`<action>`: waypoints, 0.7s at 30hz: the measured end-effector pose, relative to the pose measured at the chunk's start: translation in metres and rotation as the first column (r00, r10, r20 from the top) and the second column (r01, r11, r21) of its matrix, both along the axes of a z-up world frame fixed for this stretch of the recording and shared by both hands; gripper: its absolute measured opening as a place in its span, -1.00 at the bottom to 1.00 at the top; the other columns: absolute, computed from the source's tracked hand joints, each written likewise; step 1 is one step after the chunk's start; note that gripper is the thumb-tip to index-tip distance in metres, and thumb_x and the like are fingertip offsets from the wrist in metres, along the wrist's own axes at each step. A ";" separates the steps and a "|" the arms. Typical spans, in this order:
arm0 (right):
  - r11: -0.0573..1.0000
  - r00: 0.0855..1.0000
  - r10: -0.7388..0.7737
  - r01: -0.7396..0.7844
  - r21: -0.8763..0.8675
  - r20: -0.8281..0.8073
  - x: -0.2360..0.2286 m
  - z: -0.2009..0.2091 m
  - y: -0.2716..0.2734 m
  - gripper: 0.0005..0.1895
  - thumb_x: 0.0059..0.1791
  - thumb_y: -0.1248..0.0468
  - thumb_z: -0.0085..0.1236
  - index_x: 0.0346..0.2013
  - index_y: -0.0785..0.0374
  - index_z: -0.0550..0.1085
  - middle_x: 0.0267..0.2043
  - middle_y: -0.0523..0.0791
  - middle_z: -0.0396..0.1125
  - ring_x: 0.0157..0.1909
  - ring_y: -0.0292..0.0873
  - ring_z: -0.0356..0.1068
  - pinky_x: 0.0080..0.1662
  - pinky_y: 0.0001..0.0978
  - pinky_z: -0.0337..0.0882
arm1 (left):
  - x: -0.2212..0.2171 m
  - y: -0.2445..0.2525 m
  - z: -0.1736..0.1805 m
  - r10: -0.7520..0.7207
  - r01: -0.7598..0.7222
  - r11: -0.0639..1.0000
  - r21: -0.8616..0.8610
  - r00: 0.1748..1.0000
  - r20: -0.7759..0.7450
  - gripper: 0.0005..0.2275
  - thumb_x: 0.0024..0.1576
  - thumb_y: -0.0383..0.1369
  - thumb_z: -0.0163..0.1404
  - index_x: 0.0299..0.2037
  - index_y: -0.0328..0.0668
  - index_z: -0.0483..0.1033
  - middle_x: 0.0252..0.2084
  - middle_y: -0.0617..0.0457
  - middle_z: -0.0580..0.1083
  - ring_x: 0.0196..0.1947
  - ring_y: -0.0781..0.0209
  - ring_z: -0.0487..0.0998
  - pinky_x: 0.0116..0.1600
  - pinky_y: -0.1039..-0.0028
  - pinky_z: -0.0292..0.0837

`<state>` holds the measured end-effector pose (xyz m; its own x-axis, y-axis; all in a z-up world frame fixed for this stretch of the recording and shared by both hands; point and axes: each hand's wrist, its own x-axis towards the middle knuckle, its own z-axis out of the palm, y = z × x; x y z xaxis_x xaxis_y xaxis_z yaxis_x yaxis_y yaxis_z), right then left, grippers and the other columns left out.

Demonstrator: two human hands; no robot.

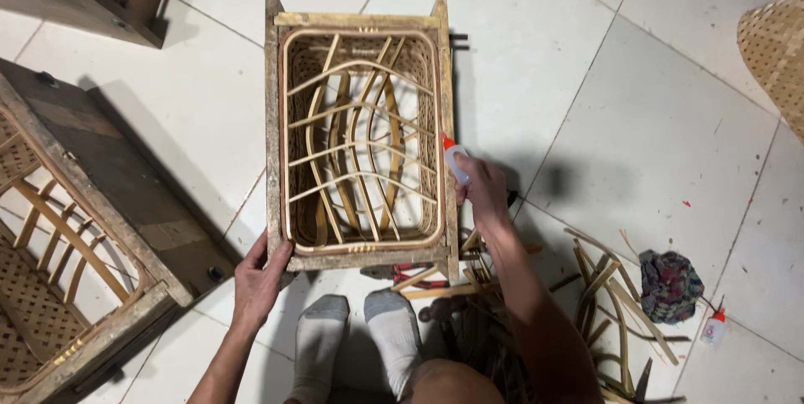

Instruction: The person assembles a rectangular basket frame by applying glue to the joints and securing the structure. They handle multiple frames, using a hammer to tap pieces into place and a glue bottle to bond the bamboo strips. The person works on the floor, surrounded by tools and materials.

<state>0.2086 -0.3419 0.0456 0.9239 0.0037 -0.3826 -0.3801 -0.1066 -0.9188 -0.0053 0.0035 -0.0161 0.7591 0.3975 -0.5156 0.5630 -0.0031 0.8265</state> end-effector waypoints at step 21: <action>0.878 0.922 0.278 -0.130 -0.461 0.270 0.075 0.041 0.014 -0.60 0.03 0.05 0.15 -0.19 0.40 0.51 -0.34 -0.03 0.48 -0.38 -0.23 0.49 -0.30 -0.40 0.53 | 0.003 -0.002 0.001 0.011 -0.012 0.998 -0.056 1.000 -0.022 -0.30 0.08 -0.06 0.10 0.42 -0.17 0.23 0.13 -0.17 0.57 0.18 0.09 0.56 0.31 0.22 0.39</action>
